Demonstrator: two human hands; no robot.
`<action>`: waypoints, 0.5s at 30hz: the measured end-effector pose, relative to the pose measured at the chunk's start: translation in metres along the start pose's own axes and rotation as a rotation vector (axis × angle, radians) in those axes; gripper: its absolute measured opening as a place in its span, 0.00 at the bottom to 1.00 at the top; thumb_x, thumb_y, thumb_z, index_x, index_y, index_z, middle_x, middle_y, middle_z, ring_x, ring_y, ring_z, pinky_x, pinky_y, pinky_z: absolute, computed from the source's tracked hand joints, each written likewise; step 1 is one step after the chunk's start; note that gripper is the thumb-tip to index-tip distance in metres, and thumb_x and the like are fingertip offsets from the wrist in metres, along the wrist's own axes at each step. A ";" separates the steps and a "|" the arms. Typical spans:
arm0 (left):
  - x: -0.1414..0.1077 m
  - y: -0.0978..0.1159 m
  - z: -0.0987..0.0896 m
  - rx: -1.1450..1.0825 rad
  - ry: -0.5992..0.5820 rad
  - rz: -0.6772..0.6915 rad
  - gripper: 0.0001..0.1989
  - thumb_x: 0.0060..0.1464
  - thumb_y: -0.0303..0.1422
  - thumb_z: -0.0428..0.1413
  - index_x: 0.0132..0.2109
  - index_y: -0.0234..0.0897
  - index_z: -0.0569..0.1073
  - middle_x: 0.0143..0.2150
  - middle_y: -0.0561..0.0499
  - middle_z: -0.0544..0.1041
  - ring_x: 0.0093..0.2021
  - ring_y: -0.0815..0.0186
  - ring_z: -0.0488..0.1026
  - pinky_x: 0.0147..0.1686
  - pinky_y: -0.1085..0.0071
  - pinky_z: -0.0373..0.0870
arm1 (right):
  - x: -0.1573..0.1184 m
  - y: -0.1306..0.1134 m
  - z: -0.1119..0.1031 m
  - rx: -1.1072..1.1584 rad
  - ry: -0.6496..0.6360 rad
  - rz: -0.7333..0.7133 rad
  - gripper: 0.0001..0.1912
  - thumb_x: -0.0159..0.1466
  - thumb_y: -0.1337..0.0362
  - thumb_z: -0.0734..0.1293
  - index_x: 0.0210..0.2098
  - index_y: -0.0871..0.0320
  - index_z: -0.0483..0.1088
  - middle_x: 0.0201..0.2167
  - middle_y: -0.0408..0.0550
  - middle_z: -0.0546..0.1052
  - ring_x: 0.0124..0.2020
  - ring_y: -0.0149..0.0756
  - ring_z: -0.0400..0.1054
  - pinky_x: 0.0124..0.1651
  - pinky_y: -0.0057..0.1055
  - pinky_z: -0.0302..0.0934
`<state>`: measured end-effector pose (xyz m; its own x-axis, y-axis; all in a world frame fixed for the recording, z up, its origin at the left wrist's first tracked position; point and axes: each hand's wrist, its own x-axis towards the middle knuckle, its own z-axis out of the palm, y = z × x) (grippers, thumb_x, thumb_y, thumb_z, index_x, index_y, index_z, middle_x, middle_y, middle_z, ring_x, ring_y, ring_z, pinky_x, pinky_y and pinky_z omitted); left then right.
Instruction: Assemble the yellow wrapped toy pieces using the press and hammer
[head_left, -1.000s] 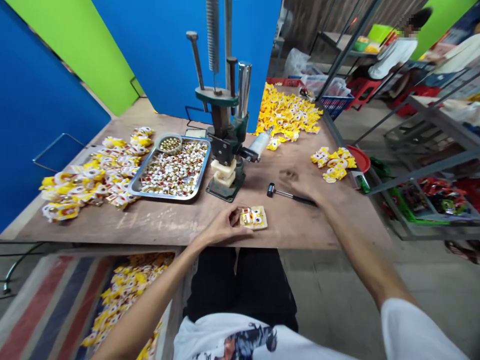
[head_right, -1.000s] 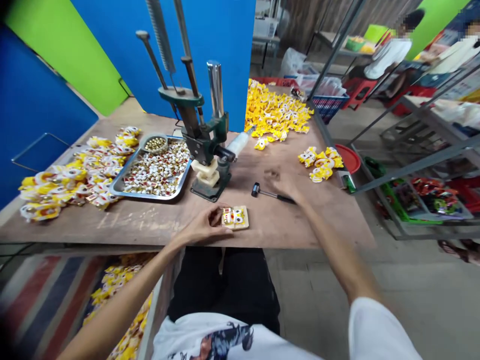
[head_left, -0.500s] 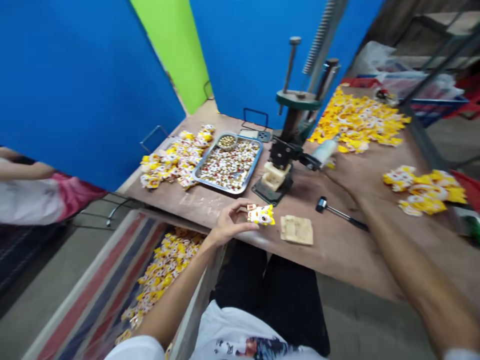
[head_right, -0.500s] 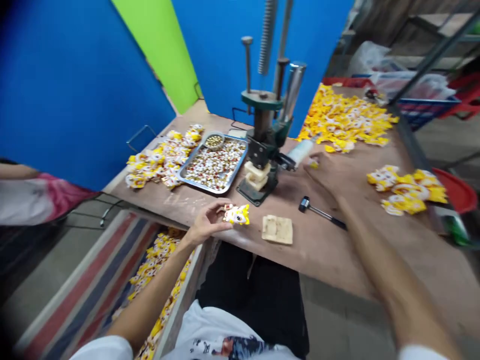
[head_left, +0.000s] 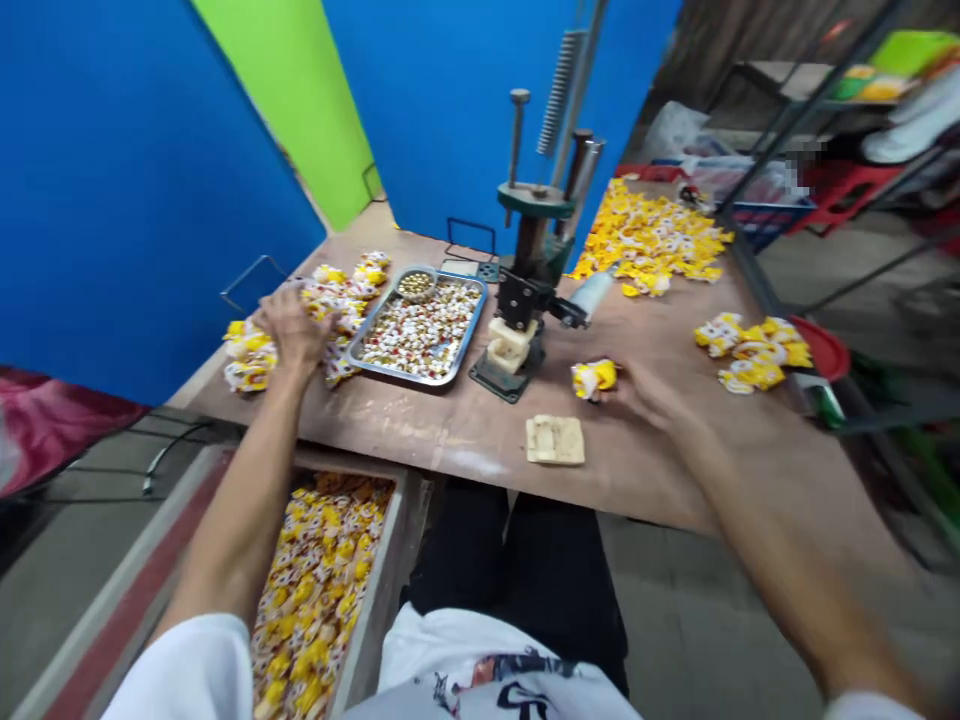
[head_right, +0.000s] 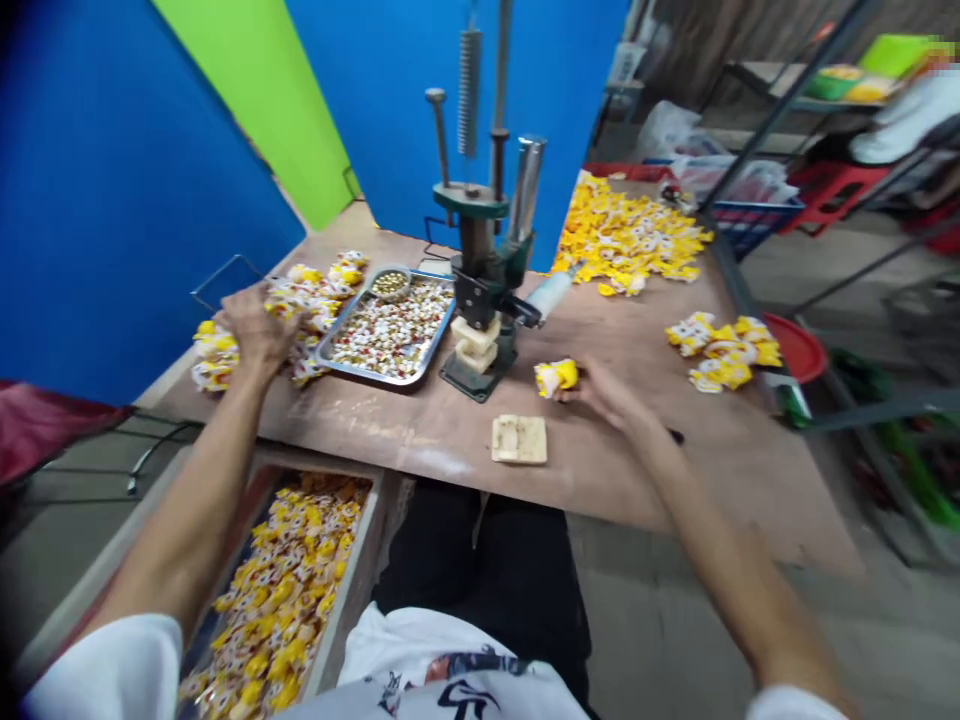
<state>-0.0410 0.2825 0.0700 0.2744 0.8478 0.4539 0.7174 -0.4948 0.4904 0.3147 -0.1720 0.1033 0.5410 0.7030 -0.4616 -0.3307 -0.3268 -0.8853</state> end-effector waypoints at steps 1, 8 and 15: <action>-0.013 0.016 0.004 -0.021 0.061 0.025 0.37 0.61 0.57 0.68 0.58 0.29 0.71 0.64 0.32 0.75 0.69 0.36 0.66 0.70 0.24 0.55 | -0.003 0.002 0.010 0.027 -0.038 0.035 0.16 0.76 0.56 0.65 0.40 0.60 0.80 0.40 0.58 0.85 0.34 0.41 0.80 0.35 0.33 0.80; -0.214 0.172 0.012 -0.812 -0.342 0.542 0.44 0.58 0.46 0.74 0.74 0.45 0.65 0.73 0.35 0.69 0.69 0.45 0.74 0.56 0.53 0.85 | -0.012 0.021 0.083 0.094 -0.140 0.043 0.24 0.73 0.42 0.73 0.41 0.59 0.77 0.32 0.47 0.82 0.25 0.29 0.73 0.25 0.22 0.70; -0.263 0.194 0.033 -1.016 -0.275 0.135 0.25 0.67 0.40 0.68 0.67 0.42 0.75 0.62 0.40 0.80 0.59 0.53 0.84 0.58 0.54 0.87 | 0.013 0.031 0.094 -0.071 -0.149 -0.043 0.28 0.73 0.36 0.70 0.43 0.58 0.79 0.33 0.48 0.85 0.26 0.28 0.75 0.25 0.20 0.65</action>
<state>0.0465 -0.0303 0.0212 0.5384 0.7253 0.4291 -0.1667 -0.4074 0.8979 0.2391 -0.1132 0.0750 0.4307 0.8015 -0.4149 -0.2516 -0.3349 -0.9081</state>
